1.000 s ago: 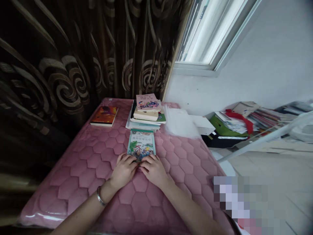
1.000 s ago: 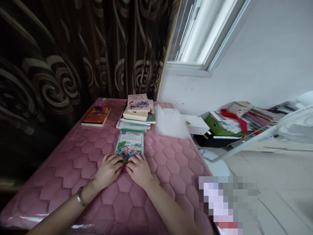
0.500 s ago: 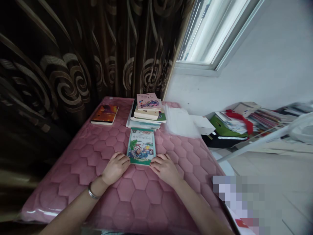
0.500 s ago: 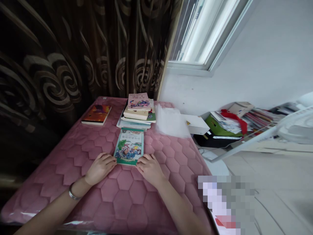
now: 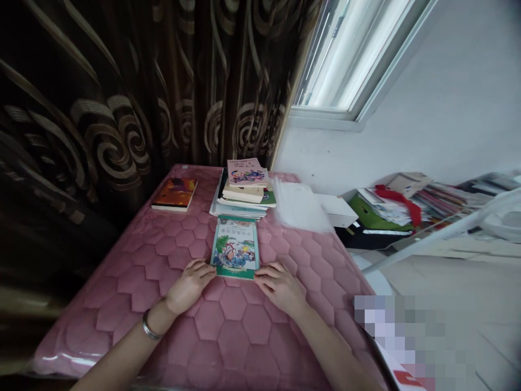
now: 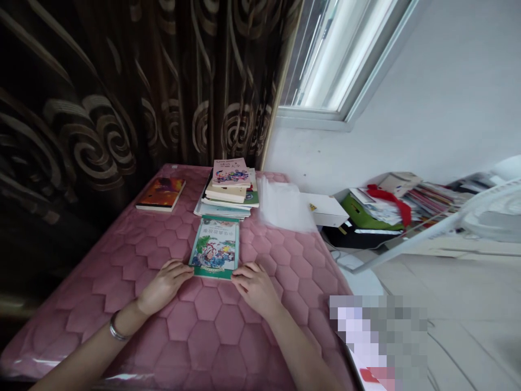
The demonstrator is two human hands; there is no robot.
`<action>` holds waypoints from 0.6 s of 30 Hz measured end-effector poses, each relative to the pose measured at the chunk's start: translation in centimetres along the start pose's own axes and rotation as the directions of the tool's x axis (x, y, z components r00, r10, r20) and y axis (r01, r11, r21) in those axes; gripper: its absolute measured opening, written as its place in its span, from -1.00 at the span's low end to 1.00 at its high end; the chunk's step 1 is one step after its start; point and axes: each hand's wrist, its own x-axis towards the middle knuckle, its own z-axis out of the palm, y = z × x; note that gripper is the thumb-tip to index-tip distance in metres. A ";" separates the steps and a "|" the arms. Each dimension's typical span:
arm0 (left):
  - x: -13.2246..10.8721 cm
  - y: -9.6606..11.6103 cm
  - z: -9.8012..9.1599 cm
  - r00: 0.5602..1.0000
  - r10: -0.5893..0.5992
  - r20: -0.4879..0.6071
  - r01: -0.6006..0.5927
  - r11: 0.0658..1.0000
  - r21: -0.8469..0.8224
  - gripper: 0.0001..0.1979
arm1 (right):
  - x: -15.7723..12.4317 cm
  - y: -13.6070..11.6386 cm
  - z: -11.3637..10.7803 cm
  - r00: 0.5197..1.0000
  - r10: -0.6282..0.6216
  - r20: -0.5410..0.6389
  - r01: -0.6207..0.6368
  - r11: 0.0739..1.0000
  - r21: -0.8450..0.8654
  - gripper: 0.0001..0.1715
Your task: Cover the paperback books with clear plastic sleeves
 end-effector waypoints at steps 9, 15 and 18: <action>1.2 1.5 -0.4 0.998 -0.060 -0.028 0.061 0.996 0.067 -0.76 | 0.7 -1.1 -0.1 0.998 0.045 -0.036 -0.045 0.999 -0.001 -0.86; 4.2 3.3 1.1 1.000 0.008 -0.003 -0.008 0.997 0.083 -0.92 | 3.6 -3.6 1.0 0.999 0.030 0.031 -0.026 0.993 -0.119 -0.96; 4.7 3.5 1.7 0.999 0.039 -0.005 -0.038 0.994 0.107 -0.88 | 4.4 -4.0 2.0 0.997 -0.045 0.056 0.056 0.976 -0.209 -0.91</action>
